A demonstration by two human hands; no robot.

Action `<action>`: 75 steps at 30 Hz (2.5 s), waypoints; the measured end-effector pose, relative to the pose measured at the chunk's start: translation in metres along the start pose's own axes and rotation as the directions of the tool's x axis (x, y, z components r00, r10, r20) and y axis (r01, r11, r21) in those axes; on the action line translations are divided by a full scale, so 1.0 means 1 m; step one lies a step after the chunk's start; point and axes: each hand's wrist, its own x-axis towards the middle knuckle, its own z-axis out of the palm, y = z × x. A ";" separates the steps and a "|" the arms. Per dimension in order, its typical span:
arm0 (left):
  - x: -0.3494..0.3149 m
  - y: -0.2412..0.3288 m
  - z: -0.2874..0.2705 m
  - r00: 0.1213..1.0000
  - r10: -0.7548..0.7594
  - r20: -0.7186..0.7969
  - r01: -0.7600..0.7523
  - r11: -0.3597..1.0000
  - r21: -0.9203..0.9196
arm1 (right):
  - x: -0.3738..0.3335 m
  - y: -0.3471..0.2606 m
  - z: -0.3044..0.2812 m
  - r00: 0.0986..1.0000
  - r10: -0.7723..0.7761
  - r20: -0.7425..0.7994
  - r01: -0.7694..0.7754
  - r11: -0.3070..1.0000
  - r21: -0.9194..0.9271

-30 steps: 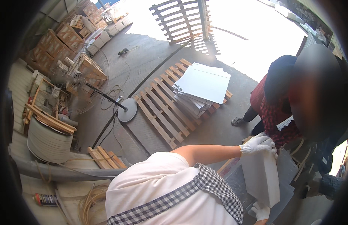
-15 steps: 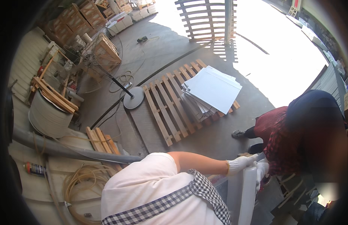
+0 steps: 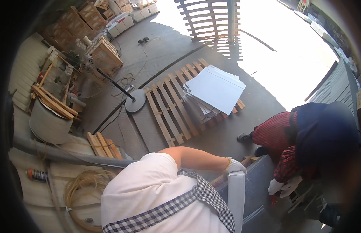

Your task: The person stacks gray rectangular panels on a wooden pallet, aligns them, and wraps the stack with plastic film. The person then carries the wrapped stack across the yard and places it on another pallet.

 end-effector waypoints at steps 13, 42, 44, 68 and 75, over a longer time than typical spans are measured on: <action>-0.004 -0.032 -0.002 0.976 -0.216 0.039 0.219 0.946 -0.240 | -0.048 -0.044 -0.048 0.994 0.064 -0.094 -0.068 0.997 -0.040; -0.300 -0.110 -0.300 0.800 0.440 -0.408 -0.534 0.832 -0.149 | -0.140 -0.134 0.375 0.978 0.205 0.028 -0.202 0.918 0.342; -0.303 -0.107 -0.337 0.749 0.487 -0.449 -0.581 0.809 -0.093 | -0.125 -0.154 0.407 0.981 0.181 0.067 -0.193 0.914 0.358; -0.511 -0.028 -0.793 0.603 0.178 -0.777 -0.528 0.819 -0.222 | 0.130 -0.547 0.828 0.923 -0.024 0.384 -0.049 0.982 0.181; -0.550 0.037 -0.969 0.482 0.379 -0.790 -0.596 0.803 0.022 | 0.203 -0.614 0.934 0.965 -0.072 0.251 0.001 0.962 0.273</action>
